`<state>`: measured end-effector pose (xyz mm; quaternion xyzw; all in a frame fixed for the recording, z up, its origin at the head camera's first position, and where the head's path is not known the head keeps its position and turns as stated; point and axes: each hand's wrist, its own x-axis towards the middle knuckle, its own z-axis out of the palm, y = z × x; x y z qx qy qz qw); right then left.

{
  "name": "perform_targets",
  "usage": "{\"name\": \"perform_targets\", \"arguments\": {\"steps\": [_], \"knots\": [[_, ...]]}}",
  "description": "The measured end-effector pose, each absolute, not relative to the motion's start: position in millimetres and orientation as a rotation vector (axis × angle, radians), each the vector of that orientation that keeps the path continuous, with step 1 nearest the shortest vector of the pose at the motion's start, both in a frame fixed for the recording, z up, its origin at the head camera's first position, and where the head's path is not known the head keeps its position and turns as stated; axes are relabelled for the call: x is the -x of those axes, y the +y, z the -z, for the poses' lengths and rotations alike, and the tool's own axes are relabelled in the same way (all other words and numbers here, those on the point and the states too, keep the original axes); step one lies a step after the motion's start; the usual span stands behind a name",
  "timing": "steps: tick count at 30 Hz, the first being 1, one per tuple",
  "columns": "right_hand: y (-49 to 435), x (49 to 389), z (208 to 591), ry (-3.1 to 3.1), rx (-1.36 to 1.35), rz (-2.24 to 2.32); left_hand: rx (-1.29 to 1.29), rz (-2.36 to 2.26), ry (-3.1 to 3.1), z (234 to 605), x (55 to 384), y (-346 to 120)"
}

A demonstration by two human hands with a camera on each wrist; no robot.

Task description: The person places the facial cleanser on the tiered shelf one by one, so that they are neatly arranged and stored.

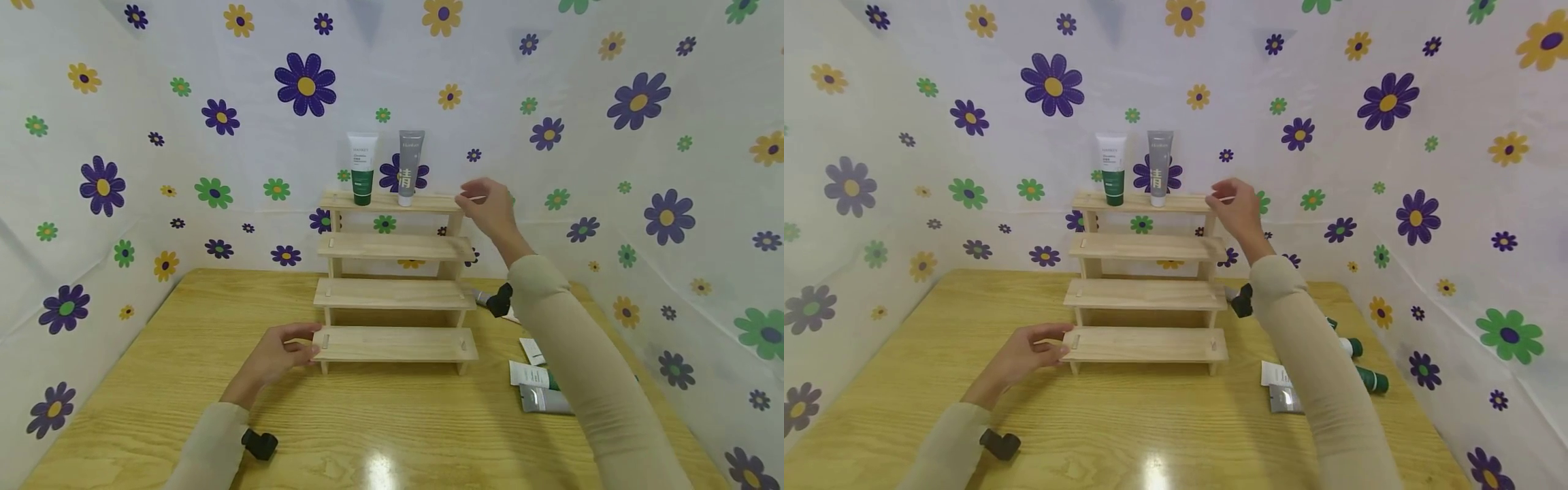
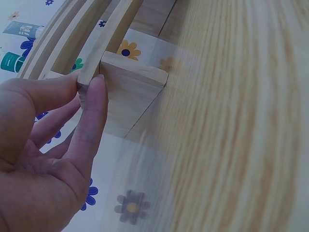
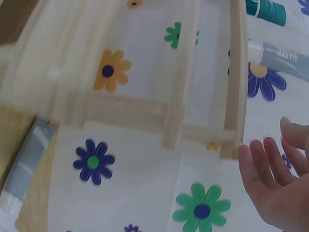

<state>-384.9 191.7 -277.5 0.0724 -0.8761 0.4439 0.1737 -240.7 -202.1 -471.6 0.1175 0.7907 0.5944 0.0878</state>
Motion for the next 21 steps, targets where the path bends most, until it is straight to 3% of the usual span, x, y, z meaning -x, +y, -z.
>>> {"name": "perform_targets", "arguments": {"steps": [21], "knots": [[262.7, 361.9, 335.7, -2.78, -0.107, -1.152, -0.36, -1.764, 2.356, 472.1, 240.6, -203.7]]}}
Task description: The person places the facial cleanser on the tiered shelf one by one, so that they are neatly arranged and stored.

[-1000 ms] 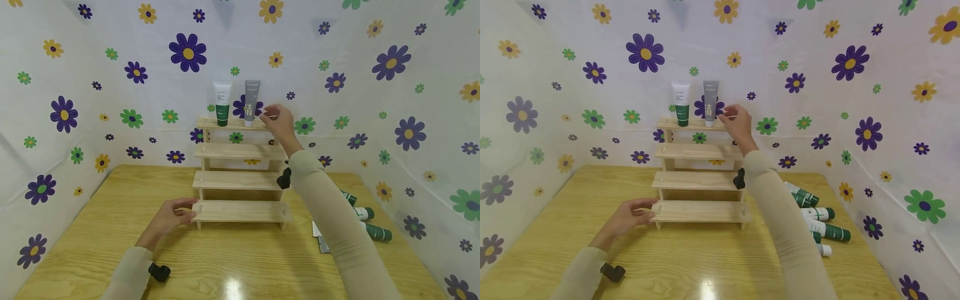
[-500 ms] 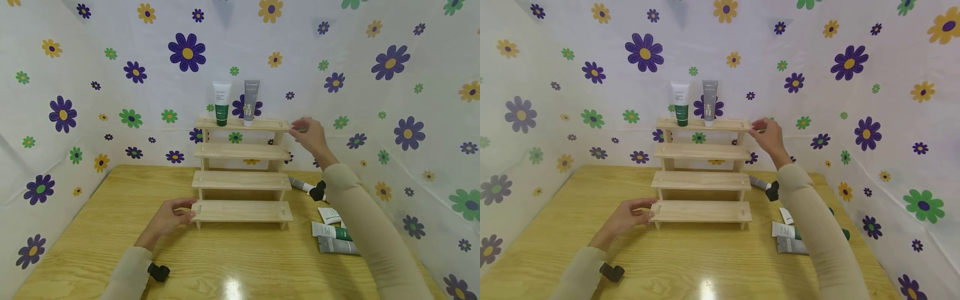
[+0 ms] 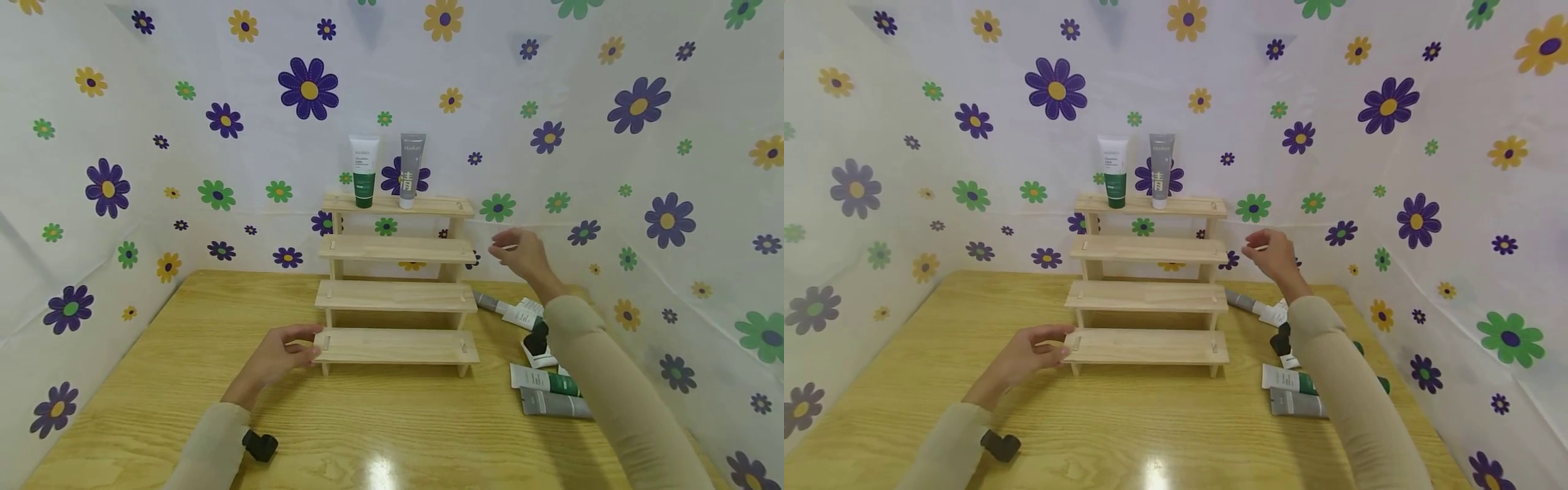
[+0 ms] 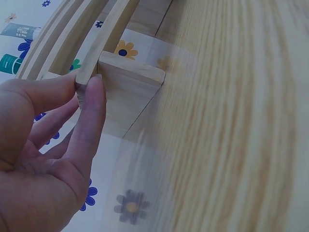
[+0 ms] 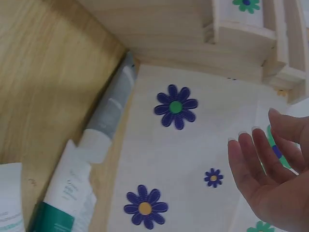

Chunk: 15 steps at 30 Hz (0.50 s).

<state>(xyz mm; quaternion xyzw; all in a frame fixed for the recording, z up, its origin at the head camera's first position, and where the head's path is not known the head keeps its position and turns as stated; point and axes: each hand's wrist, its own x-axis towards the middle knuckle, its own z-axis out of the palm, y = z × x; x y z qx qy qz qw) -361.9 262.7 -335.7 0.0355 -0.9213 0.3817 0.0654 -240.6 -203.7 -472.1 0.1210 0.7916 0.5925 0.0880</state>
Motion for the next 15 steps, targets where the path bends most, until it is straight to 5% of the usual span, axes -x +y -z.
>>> {"name": "perform_targets", "arguments": {"steps": [15], "knots": [[276.2, 364.0, 389.8, -2.911, -0.261, -0.96, -0.35, -1.765, 2.34, 470.2, 240.7, -202.8]]}}
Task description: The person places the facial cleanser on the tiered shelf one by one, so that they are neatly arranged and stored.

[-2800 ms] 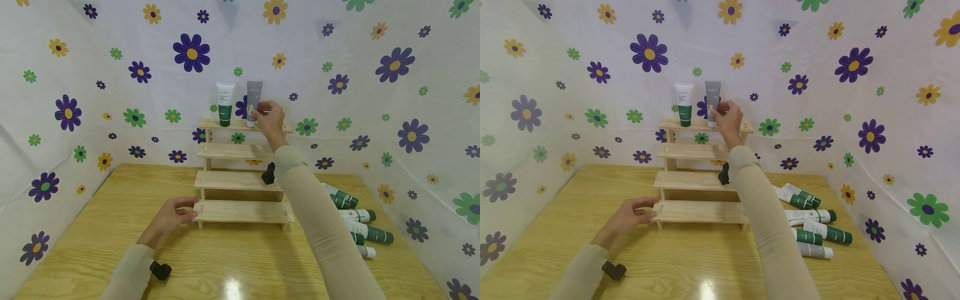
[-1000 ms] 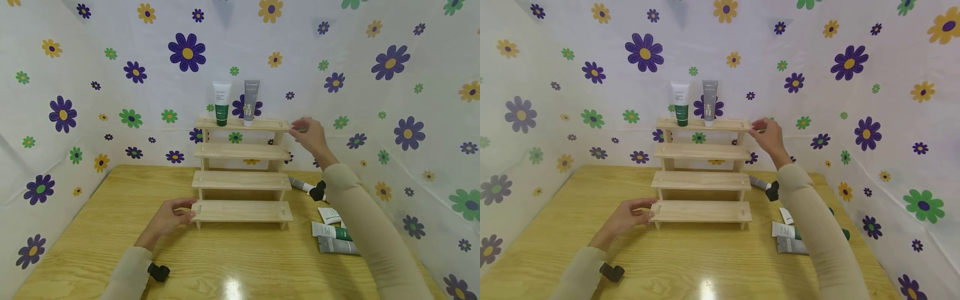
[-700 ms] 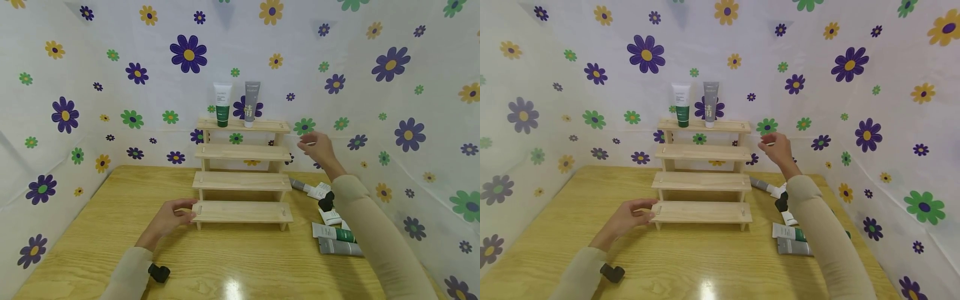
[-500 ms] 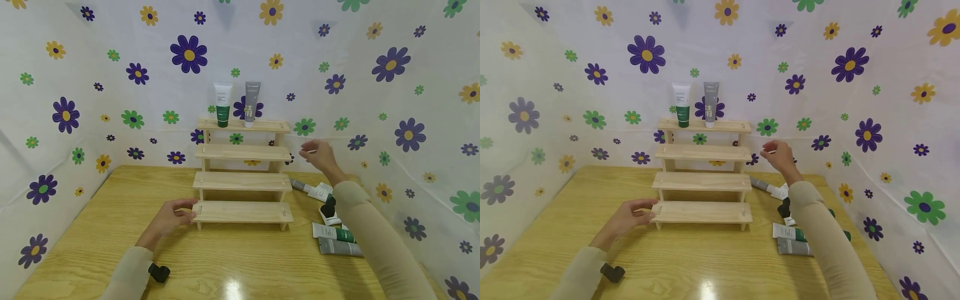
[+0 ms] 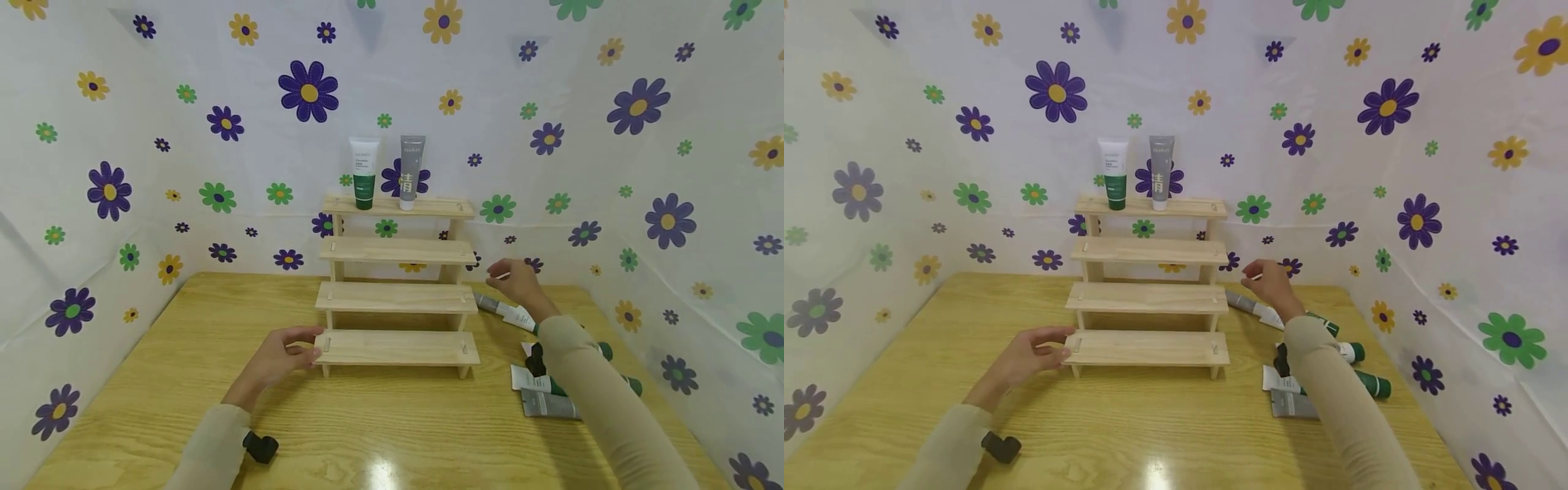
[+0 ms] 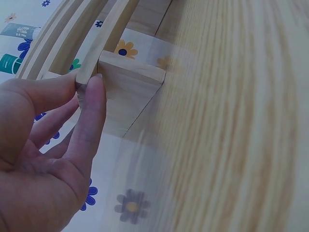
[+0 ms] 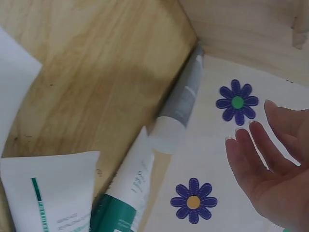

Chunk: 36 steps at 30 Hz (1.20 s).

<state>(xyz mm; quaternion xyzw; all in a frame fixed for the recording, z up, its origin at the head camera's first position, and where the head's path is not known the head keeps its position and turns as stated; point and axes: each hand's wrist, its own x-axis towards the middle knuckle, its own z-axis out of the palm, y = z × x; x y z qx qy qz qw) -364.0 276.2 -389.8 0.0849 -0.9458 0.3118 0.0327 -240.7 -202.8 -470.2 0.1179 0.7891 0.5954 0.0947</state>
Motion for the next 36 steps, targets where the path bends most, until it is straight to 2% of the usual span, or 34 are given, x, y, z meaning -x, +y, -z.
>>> {"name": "perform_targets", "arguments": {"steps": [9, 24, 36], "knots": [[282.3, 366.7, 412.1, -3.002, -0.372, -0.755, -0.334, -1.755, 2.348, 468.4, 238.6, -201.9], [280.8, 374.7, 431.3, -3.036, -0.395, -0.506, -0.291, -1.727, 2.38, 470.5, 239.9, -201.3], [267.9, 373.3, 428.9, -3.125, -0.285, -0.278, -0.285, -1.726, 2.375, 469.4, 240.2, -201.3]]}}
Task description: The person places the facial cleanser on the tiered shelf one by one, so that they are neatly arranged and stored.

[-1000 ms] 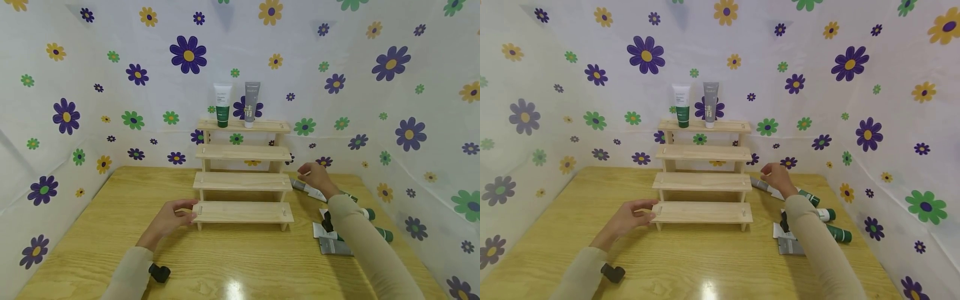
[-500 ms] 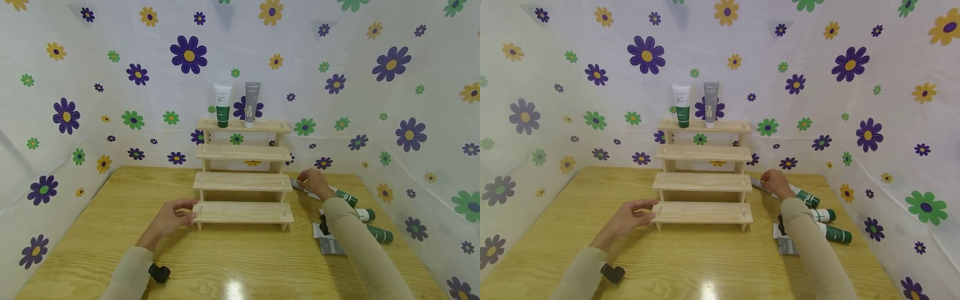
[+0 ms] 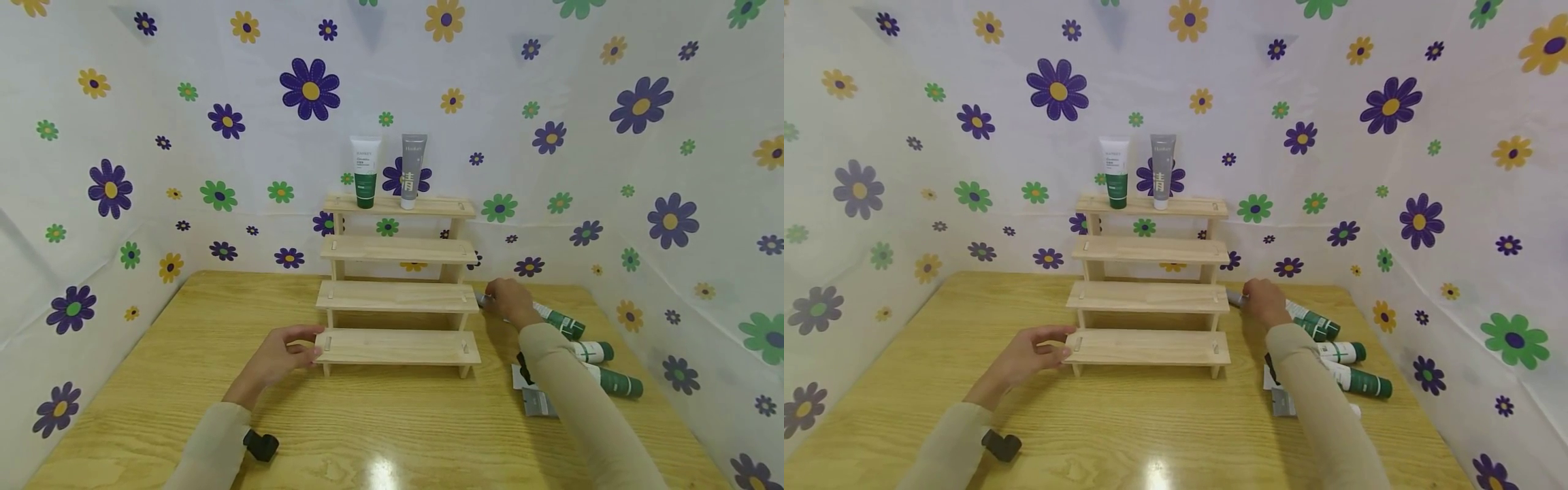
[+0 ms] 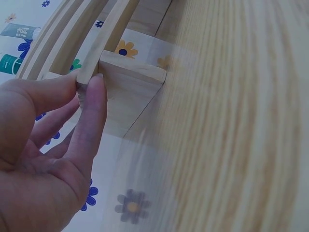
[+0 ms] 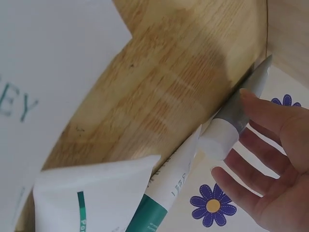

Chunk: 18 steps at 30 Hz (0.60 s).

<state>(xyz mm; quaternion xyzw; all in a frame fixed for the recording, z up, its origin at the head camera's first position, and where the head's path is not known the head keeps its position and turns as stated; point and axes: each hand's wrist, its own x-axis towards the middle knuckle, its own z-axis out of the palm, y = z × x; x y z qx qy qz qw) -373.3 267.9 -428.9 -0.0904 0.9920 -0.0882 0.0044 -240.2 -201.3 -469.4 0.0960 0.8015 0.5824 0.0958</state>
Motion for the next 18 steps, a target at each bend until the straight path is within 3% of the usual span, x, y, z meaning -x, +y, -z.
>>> {"name": "perform_targets", "arguments": {"steps": [18], "knots": [[264.4, 378.3, 440.1, 3.112, 0.242, 0.304, -0.317, -1.748, 2.348, 466.7, 239.6, -201.4]]}}
